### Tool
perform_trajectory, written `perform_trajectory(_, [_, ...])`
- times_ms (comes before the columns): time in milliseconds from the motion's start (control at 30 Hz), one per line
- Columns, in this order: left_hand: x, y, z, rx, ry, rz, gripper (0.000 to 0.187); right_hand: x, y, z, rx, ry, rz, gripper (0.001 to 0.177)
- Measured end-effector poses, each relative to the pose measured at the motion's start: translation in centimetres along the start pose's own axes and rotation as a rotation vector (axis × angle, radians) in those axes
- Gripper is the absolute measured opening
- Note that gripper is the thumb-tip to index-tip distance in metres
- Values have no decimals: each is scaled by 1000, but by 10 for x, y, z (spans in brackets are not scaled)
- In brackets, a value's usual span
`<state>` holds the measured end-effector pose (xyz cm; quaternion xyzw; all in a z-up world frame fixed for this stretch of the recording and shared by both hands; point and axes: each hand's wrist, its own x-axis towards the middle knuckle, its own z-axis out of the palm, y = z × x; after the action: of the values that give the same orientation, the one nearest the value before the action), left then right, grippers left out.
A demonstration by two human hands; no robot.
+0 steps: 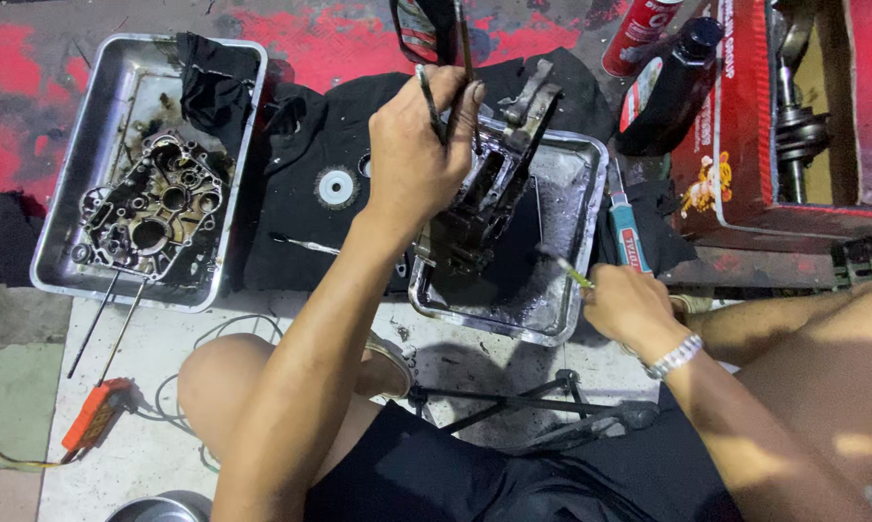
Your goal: The person cleans a disassembled engine cylinder head using a utility knife, a toothbrush, and a metal rod. They scrape and scrub various surfaces and crevices, then pour oil onto the part.
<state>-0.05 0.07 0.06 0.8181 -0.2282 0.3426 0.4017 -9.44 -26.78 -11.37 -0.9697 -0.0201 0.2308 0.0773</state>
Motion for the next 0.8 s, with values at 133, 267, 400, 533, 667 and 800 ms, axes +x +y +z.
perform_trajectory(133, [0, 1, -1, 10, 13, -16, 11, -40, -21, -37, 357, 218, 17, 29])
perform_trajectory(267, [1, 2, 3, 13, 1, -25, 10, -66, -45, -55, 524, 307, 95, 38])
perform_trajectory(400, [3, 7, 6, 20, 11, -33, 9, -30, -41, -29, 442, 202, 113, 35])
perform_trajectory(533, [-1, 9, 4, 35, 24, -66, 9, -1, -31, 33, 313, 268, 15, 31])
perform_trajectory(667, [-4, 7, 5, 43, 19, -75, 9, 5, -29, 52, 192, 163, 75, 29])
perform_trajectory(800, [-4, 5, 6, 86, 48, -68, 10, -14, -51, 12, 332, 672, -314, 37])
